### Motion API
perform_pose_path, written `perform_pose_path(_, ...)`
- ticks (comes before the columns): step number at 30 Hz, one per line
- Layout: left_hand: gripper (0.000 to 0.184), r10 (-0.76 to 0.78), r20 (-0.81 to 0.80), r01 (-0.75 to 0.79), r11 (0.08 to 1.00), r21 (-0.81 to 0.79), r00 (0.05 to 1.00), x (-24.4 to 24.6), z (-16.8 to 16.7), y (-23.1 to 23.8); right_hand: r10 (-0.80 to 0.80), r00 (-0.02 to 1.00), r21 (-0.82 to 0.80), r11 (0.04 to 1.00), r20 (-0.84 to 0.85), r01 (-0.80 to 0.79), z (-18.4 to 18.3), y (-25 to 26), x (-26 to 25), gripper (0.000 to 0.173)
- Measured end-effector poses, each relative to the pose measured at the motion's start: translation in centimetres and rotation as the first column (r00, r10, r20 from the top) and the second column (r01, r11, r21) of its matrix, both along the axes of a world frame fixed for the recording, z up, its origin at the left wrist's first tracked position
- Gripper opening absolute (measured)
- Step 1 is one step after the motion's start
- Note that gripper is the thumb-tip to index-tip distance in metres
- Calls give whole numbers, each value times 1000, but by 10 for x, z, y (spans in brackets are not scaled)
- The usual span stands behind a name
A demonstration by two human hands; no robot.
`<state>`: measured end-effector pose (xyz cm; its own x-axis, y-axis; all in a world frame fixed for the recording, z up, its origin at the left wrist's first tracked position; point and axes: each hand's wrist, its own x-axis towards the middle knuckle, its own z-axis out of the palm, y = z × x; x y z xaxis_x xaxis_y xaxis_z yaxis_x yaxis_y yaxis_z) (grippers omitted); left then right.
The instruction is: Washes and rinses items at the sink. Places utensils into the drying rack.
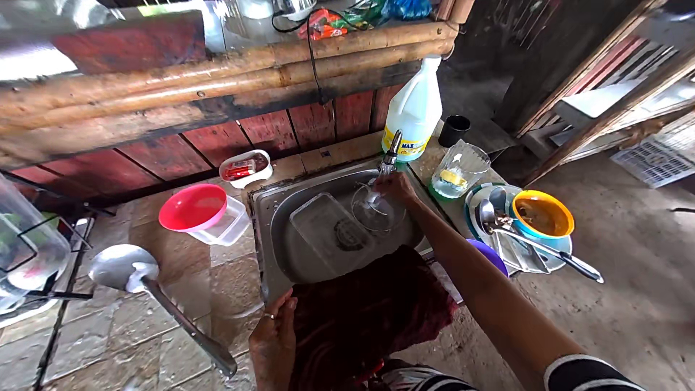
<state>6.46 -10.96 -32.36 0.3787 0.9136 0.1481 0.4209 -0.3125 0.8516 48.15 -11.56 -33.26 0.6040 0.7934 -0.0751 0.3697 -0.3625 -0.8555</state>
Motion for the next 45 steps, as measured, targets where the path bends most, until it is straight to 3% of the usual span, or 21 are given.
perform_pose_path(7, 28, 7, 8, -8, 999, 50, 1000, -13, -1, 5, -133, 990, 48, 990, 37, 131, 12, -22, 16, 20)
perform_pose_path(13, 27, 13, -4, -13, 999, 37, 1000, -27, 2, 15, -201, 980, 58, 978, -1, 201, 15, 10, -10, 16)
perform_pose_path(19, 28, 1, 62, -7, 996, 94, 998, -58, 3, 30, -355, 929, 101, 933, 99, 346, 27, -8, -29, 18)
perform_pose_path(23, 26, 2, 47, -7, 996, 94, 999, -78, 1, 38, -407, 907, 58, 913, 109, 403, 28, 6, -40, 19)
perform_pose_path(28, 24, -6, 1, 5, 992, 128, 1000, -104, 20, 43, -460, 870, 45, 887, 178, 460, 29, 5, -48, 24)
perform_pose_path(31, 24, 75, -47, -70, 993, 94, 996, -130, 39, 37, -446, 873, 3, 891, 196, 454, 19, -9, -36, 29)
perform_pose_path(35, 24, 264, -64, -257, 961, 98, 962, -179, 52, 11, -380, 917, 146, 921, 123, 362, 44, -4, -78, 37)
perform_pose_path(40, 25, 420, -99, -420, 907, 27, 902, -226, 52, -29, -122, 906, -20, 990, 405, 142, 35, -5, -80, 31)
perform_pose_path(43, 26, 468, -84, -472, 881, -24, 879, -251, 43, -37, -5, 909, -7, 1000, 417, 8, 55, 4, -110, 30)
perform_pose_path(45, 27, 497, -109, -503, 863, -43, 861, -264, 37, -34, 113, 839, -30, 993, 532, -115, 83, 16, -147, 30)
